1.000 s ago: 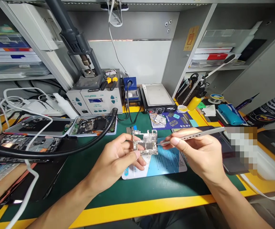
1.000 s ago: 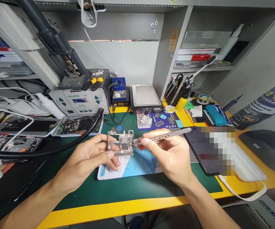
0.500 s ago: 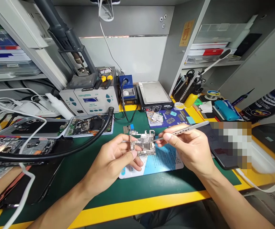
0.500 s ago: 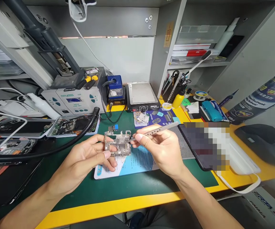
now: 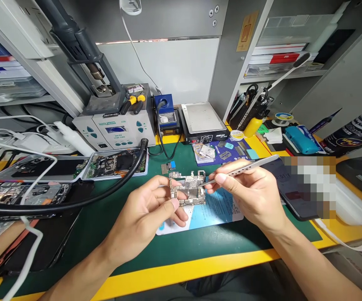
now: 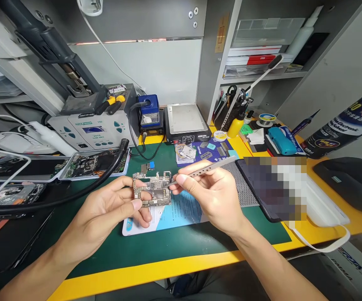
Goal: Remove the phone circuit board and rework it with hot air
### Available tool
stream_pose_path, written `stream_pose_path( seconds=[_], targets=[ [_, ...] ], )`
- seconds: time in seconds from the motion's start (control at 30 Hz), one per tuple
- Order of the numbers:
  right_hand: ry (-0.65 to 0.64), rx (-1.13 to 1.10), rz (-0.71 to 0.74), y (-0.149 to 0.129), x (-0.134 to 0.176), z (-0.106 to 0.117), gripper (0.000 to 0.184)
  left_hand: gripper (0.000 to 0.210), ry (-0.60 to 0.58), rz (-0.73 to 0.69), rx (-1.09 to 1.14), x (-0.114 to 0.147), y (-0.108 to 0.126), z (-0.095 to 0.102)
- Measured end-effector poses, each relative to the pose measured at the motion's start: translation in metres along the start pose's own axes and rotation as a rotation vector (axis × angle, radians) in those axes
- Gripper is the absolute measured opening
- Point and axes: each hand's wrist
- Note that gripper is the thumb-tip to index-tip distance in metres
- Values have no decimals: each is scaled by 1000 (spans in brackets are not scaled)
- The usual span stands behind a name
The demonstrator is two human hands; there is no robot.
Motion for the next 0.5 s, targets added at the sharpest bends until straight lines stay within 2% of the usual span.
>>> stream_pose_path(
  seconds=[0.5],
  targets=[
    [-10,34,-1,-1,-1,0,4,24,15,-5,-25,-1,0,0]
  ],
)
Point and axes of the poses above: each hand's wrist, its own x-axis away from the middle knuckle, its own z-axis out of the back of the hand, y = z × x, and after that the axes turned 15 degrees about z, right-handed
